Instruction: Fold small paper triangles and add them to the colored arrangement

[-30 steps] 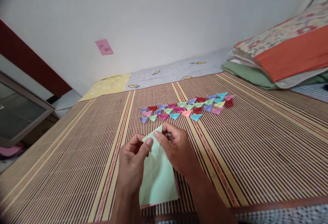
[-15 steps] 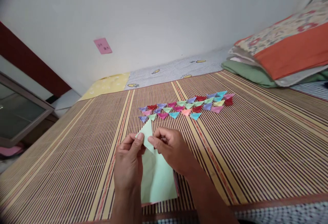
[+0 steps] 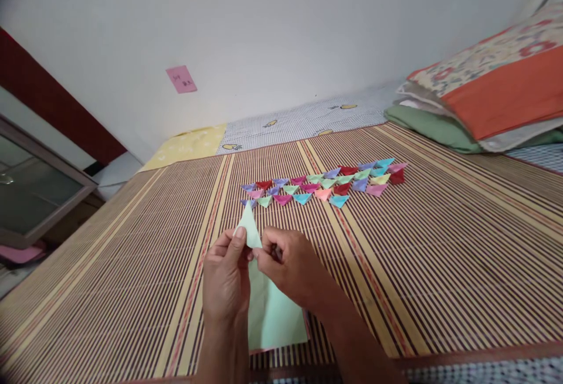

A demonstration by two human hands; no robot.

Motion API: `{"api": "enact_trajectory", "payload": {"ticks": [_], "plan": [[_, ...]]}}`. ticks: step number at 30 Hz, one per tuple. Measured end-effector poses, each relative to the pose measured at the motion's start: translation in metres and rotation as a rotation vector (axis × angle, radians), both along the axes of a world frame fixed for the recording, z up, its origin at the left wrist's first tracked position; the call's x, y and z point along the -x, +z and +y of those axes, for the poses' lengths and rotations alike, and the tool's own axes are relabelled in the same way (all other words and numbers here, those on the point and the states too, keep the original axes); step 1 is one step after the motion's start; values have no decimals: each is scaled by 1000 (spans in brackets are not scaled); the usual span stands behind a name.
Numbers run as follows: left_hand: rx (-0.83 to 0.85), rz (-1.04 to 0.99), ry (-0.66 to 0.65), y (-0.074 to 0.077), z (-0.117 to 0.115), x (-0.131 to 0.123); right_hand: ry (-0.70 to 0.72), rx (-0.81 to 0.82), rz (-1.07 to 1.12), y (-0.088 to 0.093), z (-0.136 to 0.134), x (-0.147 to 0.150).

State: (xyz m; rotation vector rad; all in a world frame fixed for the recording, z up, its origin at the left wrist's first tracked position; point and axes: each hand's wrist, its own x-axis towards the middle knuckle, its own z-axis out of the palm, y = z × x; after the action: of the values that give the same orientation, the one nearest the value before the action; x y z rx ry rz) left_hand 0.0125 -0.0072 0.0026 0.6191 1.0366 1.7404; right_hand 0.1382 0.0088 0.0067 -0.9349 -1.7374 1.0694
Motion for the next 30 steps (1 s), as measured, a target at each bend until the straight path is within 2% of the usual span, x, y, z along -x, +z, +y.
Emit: {"api": "enact_trajectory", "payload": {"ticks": [3,7,11,17,21,30], "plan": [[14,-60,-125,-1,1,5,58,22,51,3,1,-5],[42,-126,-278,2,2,7,3,63,208,0,6,-12],[55,-189,-316,6,2,4,13,152,283,-5,8,-11],[42,-222,-314,6,2,6,37,196,355,-3,7,-10],[26,-219,-383,4,1,7,83,262,404,-4,8,-10],[-8,-257,-434,3,2,7,105,279,441,1,8,-11]]}}
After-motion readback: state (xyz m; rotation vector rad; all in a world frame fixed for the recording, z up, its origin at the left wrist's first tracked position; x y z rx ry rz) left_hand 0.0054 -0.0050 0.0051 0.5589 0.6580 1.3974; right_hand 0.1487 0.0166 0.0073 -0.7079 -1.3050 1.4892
